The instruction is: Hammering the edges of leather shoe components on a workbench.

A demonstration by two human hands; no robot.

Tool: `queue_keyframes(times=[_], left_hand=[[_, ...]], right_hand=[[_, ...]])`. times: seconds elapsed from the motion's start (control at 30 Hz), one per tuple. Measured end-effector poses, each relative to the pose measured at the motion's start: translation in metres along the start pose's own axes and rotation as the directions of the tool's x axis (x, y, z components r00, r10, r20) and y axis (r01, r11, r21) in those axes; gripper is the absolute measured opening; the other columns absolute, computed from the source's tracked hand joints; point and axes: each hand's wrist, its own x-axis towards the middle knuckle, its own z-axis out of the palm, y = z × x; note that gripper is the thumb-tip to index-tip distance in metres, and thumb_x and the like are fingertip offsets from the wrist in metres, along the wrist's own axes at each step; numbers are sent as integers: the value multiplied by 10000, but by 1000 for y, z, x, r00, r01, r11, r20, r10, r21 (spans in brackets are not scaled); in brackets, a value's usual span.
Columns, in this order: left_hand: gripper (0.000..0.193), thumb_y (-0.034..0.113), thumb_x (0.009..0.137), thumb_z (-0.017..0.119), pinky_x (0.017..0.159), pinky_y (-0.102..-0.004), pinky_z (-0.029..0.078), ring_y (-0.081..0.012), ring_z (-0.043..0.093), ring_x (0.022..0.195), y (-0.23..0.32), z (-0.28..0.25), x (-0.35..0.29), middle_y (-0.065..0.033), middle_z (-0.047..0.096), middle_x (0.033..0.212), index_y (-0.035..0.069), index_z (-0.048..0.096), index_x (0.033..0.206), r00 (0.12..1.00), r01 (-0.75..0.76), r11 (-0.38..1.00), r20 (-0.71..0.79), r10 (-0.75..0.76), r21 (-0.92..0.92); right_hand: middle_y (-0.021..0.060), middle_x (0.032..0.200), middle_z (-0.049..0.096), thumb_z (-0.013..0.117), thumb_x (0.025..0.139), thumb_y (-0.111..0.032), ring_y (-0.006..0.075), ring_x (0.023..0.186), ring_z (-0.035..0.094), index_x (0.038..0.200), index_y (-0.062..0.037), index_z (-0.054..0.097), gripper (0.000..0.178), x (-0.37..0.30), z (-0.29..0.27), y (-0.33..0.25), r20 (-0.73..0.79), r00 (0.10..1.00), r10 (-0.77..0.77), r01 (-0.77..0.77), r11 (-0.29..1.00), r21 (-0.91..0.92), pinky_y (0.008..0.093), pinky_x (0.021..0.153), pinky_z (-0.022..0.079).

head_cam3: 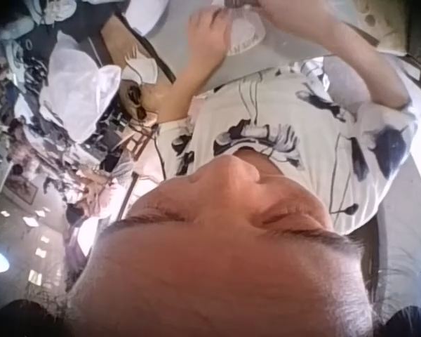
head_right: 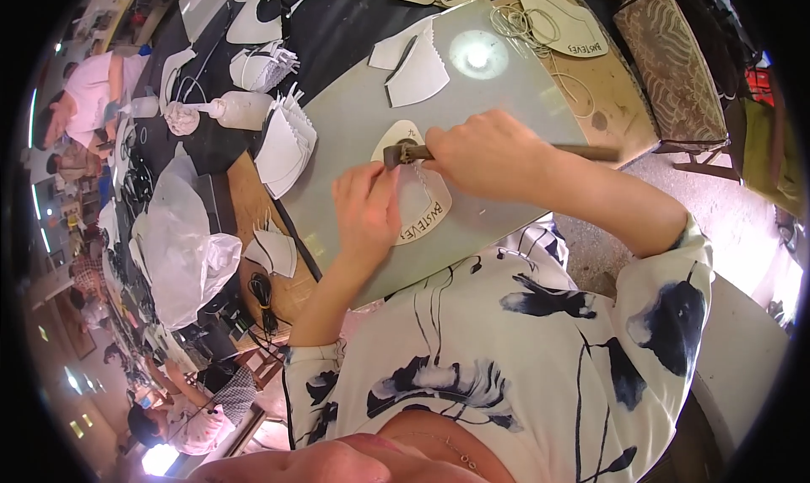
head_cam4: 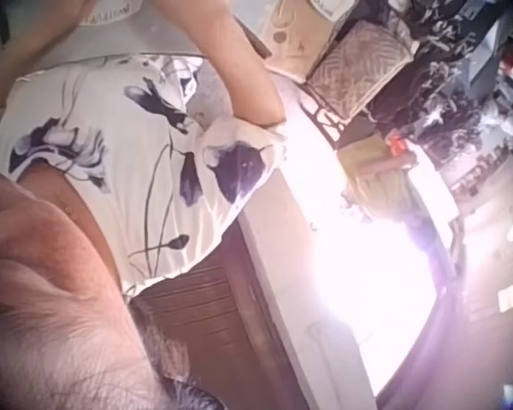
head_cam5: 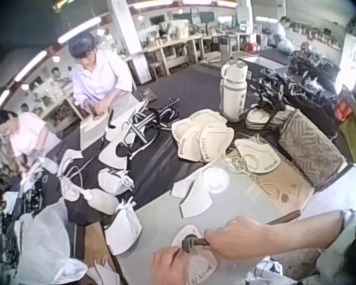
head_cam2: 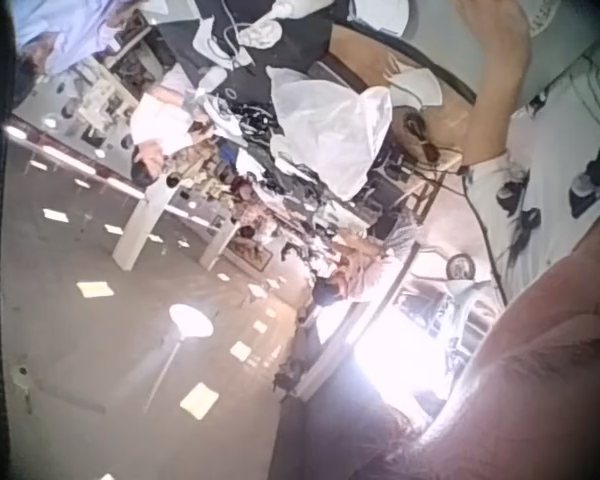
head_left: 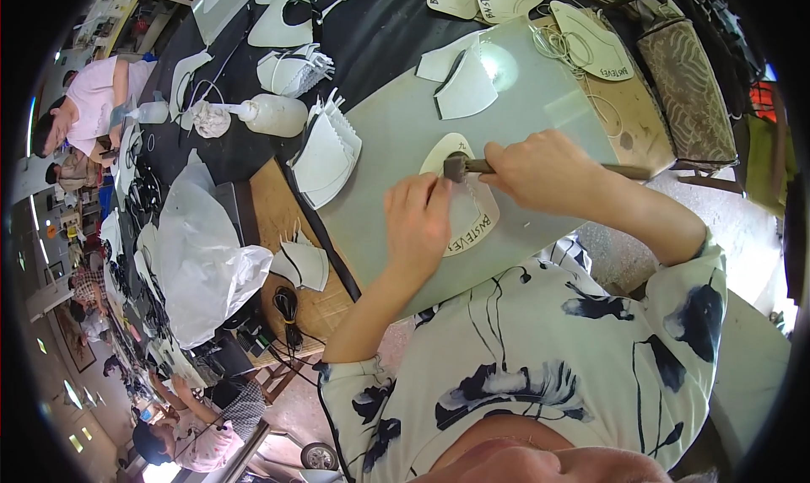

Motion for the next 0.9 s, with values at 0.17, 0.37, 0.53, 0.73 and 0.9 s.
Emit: queue_keyframes(times=[0.17, 0.37, 0.53, 0.73, 0.9], left_hand=[[193, 47, 830, 670, 784, -399, 406, -253, 572, 864, -3, -11, 1, -75, 610, 910, 22, 691, 1020, 972, 237, 934, 66, -227, -269], [290, 20, 751, 664, 779, -387, 422, -243, 570, 949, 5, -5, -9, -52, 590, 967, 25, 679, 1040, 999, -45, 990, 33, 41, 131], [315, 9, 728, 657, 781, -387, 436, -243, 579, 918, 4, -3, -6, -69, 586, 976, -8, 671, 1042, 998, -62, 995, -20, 64, 80], [300, 3, 736, 655, 782, -389, 436, -248, 576, 927, 3, -3, -4, -74, 588, 980, -12, 676, 1035, 998, -57, 996, -20, 59, 73], [299, -2, 742, 657, 784, -393, 432, -253, 573, 929, 1, -2, -7, -78, 587, 976, -3, 678, 1041, 997, -74, 995, 2, 74, 62]], right_hand=[[119, 572, 584, 585, 960, -313, 348, 532, 612, 864, -35, 509, 304, 2, 9, 7, 151, 984, 97, -94, 995, -25, 433, 504, 475], [114, 564, 579, 583, 962, -315, 341, 521, 606, 867, -35, 502, 307, 3, 10, 8, 119, 992, 49, -47, 999, -24, 437, 500, 472], [112, 562, 581, 574, 968, -322, 329, 515, 611, 861, -29, 507, 320, 0, 5, -4, -3, 999, 39, -39, 999, 23, 420, 493, 476], [116, 561, 589, 556, 978, -332, 321, 519, 623, 867, -19, 522, 334, 3, -2, -1, 4, 1000, 22, -22, 999, 33, 412, 505, 495], [122, 565, 591, 558, 977, -329, 321, 533, 627, 851, -17, 529, 338, 3, 4, 2, 163, 984, 73, -74, 997, -1, 408, 515, 496]])
